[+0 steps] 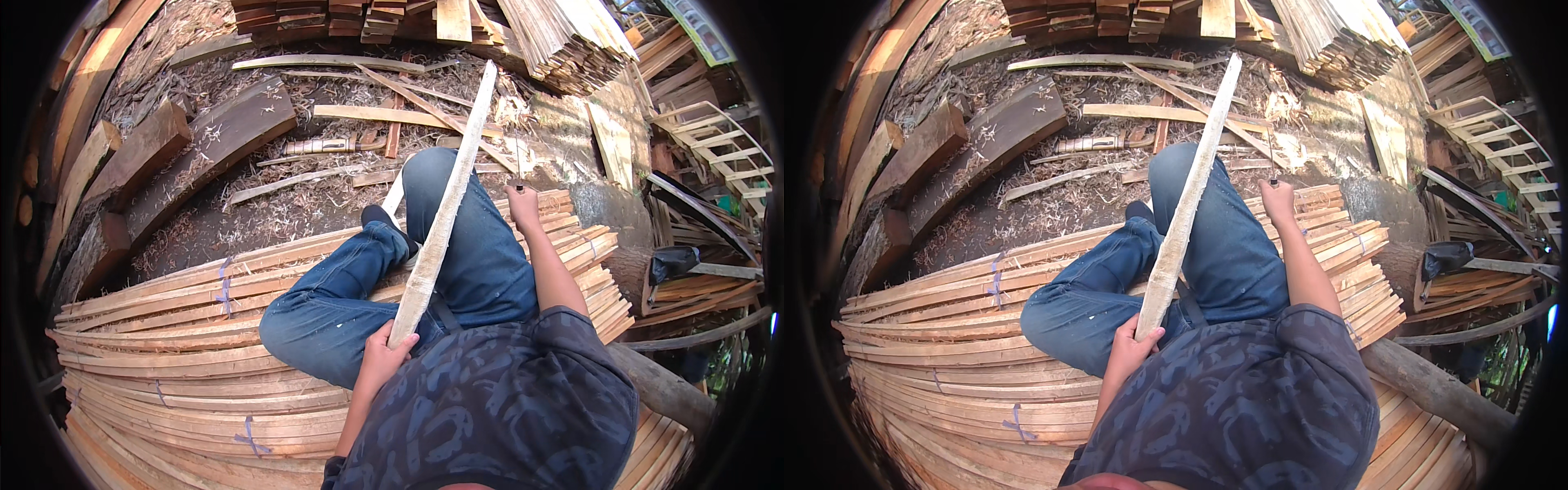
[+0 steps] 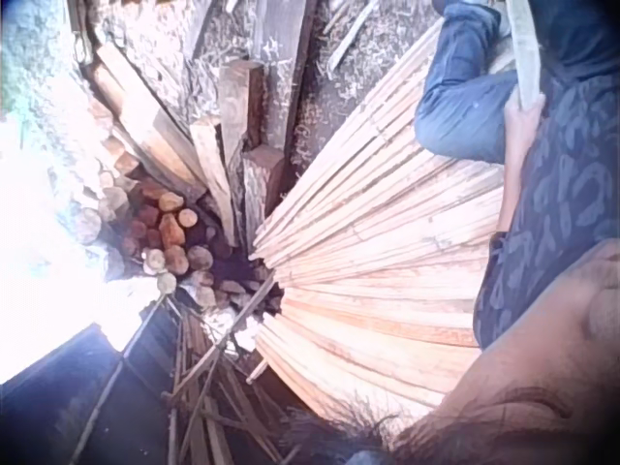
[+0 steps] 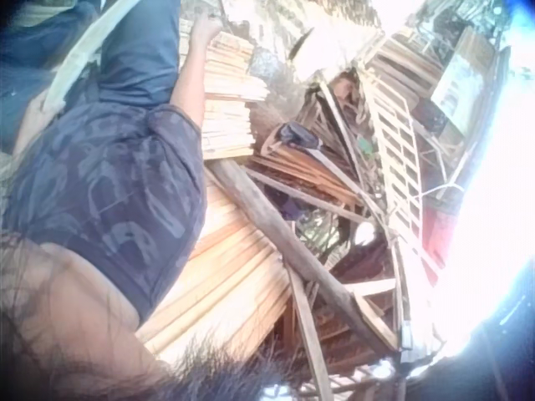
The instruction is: The person sits cross-legged on a pile of wooden planks and uses a knife to shave thin strips from a long piece of wood held between their legs. They repeatedly scrape the blade along the wood to remove bark and smooth the surface.
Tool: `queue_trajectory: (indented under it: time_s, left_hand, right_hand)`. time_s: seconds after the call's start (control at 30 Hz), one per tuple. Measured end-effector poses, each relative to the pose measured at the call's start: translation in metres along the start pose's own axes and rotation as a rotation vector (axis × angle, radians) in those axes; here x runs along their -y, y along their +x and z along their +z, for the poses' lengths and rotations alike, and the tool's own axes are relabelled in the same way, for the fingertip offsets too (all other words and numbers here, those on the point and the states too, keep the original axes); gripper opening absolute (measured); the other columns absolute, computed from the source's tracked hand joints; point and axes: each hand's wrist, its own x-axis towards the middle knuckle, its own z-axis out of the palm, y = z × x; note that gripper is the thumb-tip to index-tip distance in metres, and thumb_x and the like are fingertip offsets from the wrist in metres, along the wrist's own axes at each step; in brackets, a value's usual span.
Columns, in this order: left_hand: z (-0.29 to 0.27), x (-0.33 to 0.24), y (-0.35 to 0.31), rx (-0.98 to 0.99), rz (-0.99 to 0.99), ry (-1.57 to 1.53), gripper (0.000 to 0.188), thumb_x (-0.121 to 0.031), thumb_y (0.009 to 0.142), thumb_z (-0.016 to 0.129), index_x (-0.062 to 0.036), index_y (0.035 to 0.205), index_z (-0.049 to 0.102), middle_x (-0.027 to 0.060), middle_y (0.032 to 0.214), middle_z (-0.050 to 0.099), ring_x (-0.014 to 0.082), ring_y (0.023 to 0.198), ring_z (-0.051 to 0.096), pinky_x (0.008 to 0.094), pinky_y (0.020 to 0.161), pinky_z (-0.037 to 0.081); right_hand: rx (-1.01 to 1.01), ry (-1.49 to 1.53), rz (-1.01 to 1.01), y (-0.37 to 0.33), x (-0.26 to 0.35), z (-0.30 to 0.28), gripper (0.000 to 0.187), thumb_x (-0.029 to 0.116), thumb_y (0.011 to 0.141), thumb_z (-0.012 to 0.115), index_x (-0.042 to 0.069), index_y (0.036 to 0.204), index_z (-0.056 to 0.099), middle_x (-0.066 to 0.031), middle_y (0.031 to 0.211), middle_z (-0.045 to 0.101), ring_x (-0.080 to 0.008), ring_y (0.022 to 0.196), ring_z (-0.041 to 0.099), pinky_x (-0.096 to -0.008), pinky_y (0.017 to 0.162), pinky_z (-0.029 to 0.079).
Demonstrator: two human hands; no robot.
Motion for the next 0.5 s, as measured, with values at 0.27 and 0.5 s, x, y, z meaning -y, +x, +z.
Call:
queue_trajectory:
  time_s: [0.27,0.5]
  left_hand:
    - [-0.034,0.004,-0.002,0.390,-0.177,0.006,0.028,-0.025,0.094,0.062,0.0012,0.085,0.062,-0.0025,0.073,0.059,0.0038,0.064,0.050,0.0242,0.056,0.042]
    - [-0.025,-0.015,0.000,0.271,-0.224,0.032,0.029,-0.024,0.095,0.059,0.0009,0.082,0.062,-0.0041,0.070,0.057,0.0035,0.065,0.048,0.0245,0.056,0.042]
  right_hand:
    - [-0.317,0.053,-0.270,-0.049,0.084,-0.111,0.041,0.028,0.089,0.063,0.001,0.060,0.056,-0.0006,0.048,0.046,-0.0090,0.047,0.038,-0.0317,0.046,0.031]
    - [-0.149,-0.532,-0.683,-0.060,0.124,-0.106,0.013,0.020,0.078,0.067,0.007,0.078,0.067,-0.0132,0.060,0.062,-0.0308,0.059,0.064,-0.0389,0.055,0.050]
